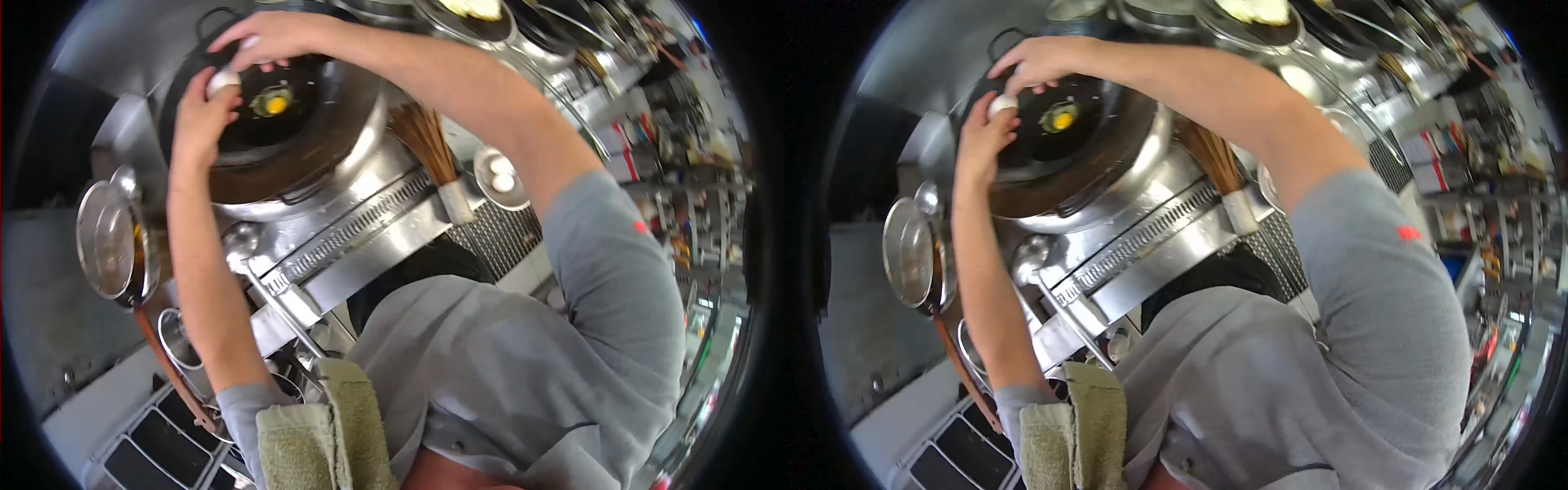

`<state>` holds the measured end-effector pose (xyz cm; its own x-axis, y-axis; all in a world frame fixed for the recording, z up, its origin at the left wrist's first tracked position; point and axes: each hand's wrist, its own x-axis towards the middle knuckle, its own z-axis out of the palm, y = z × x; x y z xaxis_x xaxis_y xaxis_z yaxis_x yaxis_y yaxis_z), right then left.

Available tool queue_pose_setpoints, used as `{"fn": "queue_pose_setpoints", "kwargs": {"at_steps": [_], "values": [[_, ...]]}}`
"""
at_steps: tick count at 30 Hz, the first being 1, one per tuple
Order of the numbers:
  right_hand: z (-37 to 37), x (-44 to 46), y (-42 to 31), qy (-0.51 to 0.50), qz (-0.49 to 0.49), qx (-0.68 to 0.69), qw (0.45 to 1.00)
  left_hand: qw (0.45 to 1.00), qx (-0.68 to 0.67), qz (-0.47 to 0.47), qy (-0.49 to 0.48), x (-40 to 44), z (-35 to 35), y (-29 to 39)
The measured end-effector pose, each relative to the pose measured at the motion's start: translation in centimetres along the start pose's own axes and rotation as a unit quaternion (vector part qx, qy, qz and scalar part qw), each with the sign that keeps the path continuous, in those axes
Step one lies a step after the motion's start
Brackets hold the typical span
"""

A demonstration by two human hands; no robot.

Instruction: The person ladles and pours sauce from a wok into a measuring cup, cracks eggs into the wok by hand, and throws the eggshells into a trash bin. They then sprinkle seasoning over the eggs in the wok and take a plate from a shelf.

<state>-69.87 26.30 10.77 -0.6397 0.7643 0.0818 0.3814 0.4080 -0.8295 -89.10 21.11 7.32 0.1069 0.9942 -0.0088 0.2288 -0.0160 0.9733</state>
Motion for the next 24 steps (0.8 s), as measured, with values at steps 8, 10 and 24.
{"fn": "queue_pose_setpoints", "kwargs": {"at_steps": [8,10,24], "values": [[-0.9,2.6,2.7,-0.031,0.036,-0.023,0.999,0.997,-0.041,-0.007,-0.064,2.4,-0.1,0.4],[-0.2,2.4,2.8,-0.018,0.042,0.006,0.999,0.993,-0.045,-0.012,-0.109,2.3,-0.2,1.0],[6.1,3.3,5.4,0.057,-0.004,-0.074,0.996,0.992,0.068,-0.074,-0.074,3.9,-2.7,-4.5]]}}
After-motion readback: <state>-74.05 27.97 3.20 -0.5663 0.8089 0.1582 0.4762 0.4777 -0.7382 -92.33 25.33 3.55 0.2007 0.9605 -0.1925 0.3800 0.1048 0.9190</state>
